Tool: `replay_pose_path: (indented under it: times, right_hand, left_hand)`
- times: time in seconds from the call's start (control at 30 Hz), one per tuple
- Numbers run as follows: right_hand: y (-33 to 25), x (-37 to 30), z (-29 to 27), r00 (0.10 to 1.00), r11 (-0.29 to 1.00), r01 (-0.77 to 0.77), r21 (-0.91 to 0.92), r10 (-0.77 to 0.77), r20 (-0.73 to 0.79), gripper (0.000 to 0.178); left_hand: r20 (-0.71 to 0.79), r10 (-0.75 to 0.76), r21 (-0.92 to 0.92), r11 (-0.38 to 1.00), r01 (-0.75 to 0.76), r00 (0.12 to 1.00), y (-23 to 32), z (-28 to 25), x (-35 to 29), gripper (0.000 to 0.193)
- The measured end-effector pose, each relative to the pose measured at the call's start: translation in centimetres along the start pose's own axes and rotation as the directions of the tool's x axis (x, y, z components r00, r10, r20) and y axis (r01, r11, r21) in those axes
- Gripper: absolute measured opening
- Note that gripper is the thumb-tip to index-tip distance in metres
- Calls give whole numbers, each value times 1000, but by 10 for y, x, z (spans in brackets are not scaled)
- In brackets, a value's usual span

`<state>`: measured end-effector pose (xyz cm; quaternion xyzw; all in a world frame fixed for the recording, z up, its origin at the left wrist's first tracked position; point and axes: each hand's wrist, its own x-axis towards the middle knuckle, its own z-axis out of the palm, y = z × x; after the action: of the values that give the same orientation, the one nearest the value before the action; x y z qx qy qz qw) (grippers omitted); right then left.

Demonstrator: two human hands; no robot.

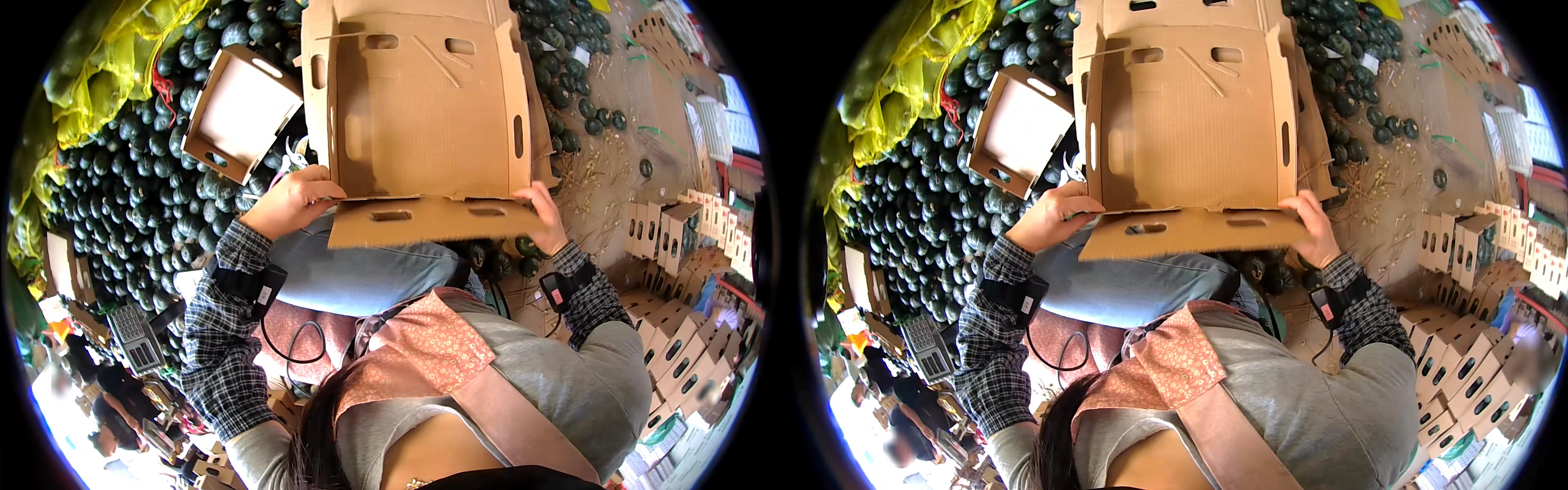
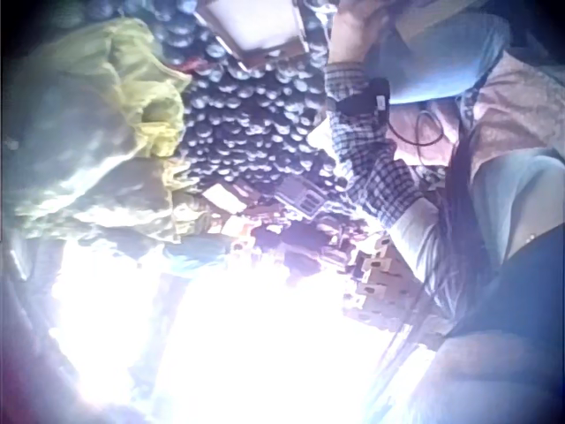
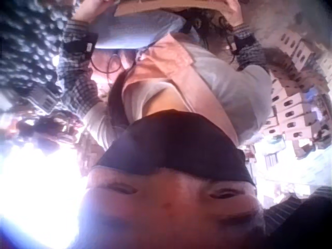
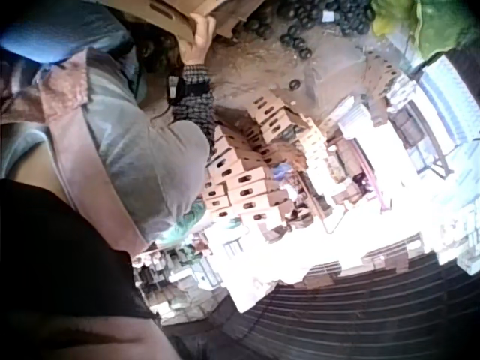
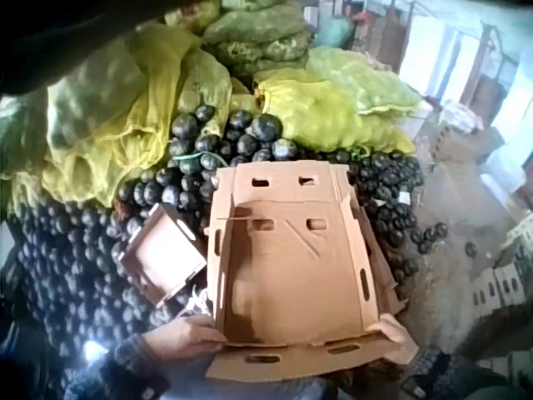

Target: The person folds cardboard boxes by hand and then uses shears to trim the stems of green squash before placing the squash into the assembled boxes on a scale.

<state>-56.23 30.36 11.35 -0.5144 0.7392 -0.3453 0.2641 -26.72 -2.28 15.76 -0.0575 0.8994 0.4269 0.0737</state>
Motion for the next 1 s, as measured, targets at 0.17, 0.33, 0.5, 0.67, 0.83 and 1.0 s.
replay_pose_path:
  times: [0.17, 0.33, 0.5, 0.67, 0.83, 1.0]
  right_hand:
    - [21, 33, 27, 912, 978, -75, 196, 146, -382, 21]
    - [50, 73, 78, 532, 953, -298, 50, 209, -820, 43]
    - [20, 93, 66, 906, 765, 266, -587, -406, -120, 41]
    - [26, 107, 67, 979, 829, 172, -532, -84, 186, 34]
    - [-2, 178, 37, 756, 925, 13, -379, 239, 609, 43]
    - [2, 250, 56, 963, 798, -196, -570, 47, -266, 53]
  left_hand:
    - [-271, -149, -145, 983, 112, 951, -18, 31, 21, 39]
    - [-722, -293, -23, 916, 401, 627, -50, 63, 79, 46]
    - [-290, 104, 664, 737, 122, 951, -48, 78, 106, 49]
    - [-147, -152, 559, 803, 209, 977, -50, 88, 104, 38]
    - [151, -272, 515, 842, 160, 950, -40, 85, 108, 29]
    - [-65, -220, 197, 953, 229, 973, -19, 72, 105, 44]
